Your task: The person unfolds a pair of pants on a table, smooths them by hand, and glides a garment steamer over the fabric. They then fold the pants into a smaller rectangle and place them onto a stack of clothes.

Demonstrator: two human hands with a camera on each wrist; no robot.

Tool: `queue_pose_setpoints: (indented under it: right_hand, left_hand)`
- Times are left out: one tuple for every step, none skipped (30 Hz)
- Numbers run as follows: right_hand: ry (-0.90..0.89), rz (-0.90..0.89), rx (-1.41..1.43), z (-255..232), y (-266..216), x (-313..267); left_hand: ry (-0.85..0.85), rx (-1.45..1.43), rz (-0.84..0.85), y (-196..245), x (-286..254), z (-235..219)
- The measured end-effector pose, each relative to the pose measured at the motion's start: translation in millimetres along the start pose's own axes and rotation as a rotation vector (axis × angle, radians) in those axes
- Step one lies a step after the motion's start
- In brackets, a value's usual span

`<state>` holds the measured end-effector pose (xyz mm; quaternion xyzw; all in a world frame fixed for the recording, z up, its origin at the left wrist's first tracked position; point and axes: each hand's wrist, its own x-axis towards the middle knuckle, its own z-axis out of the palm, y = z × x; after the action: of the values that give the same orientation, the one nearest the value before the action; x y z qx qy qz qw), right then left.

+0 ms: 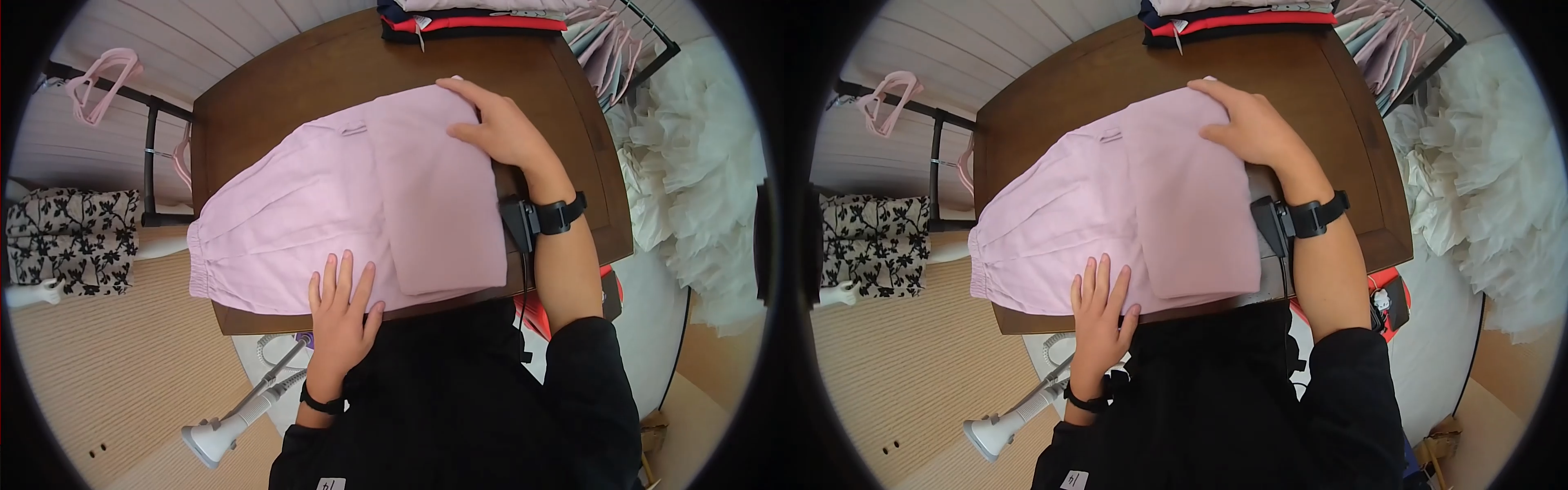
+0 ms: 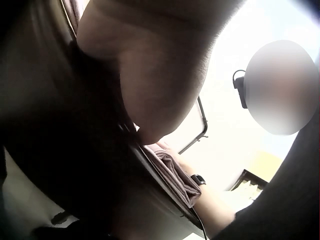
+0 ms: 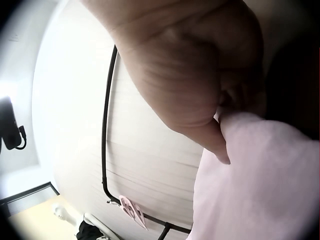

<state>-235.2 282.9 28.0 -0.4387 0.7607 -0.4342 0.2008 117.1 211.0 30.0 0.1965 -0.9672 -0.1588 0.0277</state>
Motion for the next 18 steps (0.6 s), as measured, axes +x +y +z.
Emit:
queue_pose_setpoints:
  right_hand:
    - [0.041, -0.027, -0.013, -5, 8, 0]
    - [0.046, -0.023, -0.014, -12, 16, 0]
    - [0.055, 0.005, 0.026, -19, 25, 1]
    - [0.063, 0.034, 0.067, -25, 30, 1]
    - [0.067, 0.037, 0.065, -29, 34, 2]
    - [0.006, 0.065, 0.136, -34, 38, 3]
    - [-0.051, 0.096, 0.209, -37, 39, 1]
    - [-0.036, 0.104, 0.211, -38, 41, 0]
    - [-0.021, 0.033, 0.157, -36, 42, 0]
    - [-0.010, -0.035, 0.102, -34, 42, 0]
    - [0.003, -0.025, 0.105, -33, 42, 0]
    - [0.001, -0.016, 0.086, -32, 42, 0]
    - [-0.002, -0.009, 0.068, -32, 42, 1]
    - [0.008, -0.005, 0.069, -32, 43, 0]
    - [-0.013, 0.008, 0.111, -33, 43, 0]
    - [-0.033, 0.018, 0.152, -35, 44, 0]
    - [-0.025, 0.020, 0.152, -35, 46, -1]
    - [-0.022, -0.008, 0.168, -34, 48, -1]
  left_hand:
    - [-0.011, -0.003, 0.009, 5, 6, 1]
    - [-0.023, -0.008, 0.018, 10, 10, 2]
    - [-0.024, -0.009, 0.024, 16, 14, 3]
    - [-0.052, -0.026, 0.038, 21, 18, 2]
    - [-0.078, -0.042, 0.051, 26, 20, 1]
    - [-0.080, -0.041, 0.059, 30, 22, -1]
    - [-0.067, -0.042, 0.049, 34, 23, -4]
    - [-0.057, -0.043, 0.043, 37, 25, -6]
    - [-0.066, -0.041, 0.060, 39, 28, -9]
    - [-0.032, -0.138, 0.116, 40, 31, -11]
    - [0.002, -0.235, 0.171, 42, 33, -14]
    - [-0.008, -0.234, 0.182, 48, 39, -16]
    - [0.027, -0.321, 0.274, 57, 50, -17]
    - [0.064, -0.407, 0.366, 68, 61, -16]
    - [0.059, -0.406, 0.374, 78, 71, -14]
    - [0.015, -0.429, 0.481, 89, 82, -12]
    - [-0.028, -0.450, 0.587, 100, 92, -8]
    - [-0.030, -0.447, 0.594, 110, 100, -2]
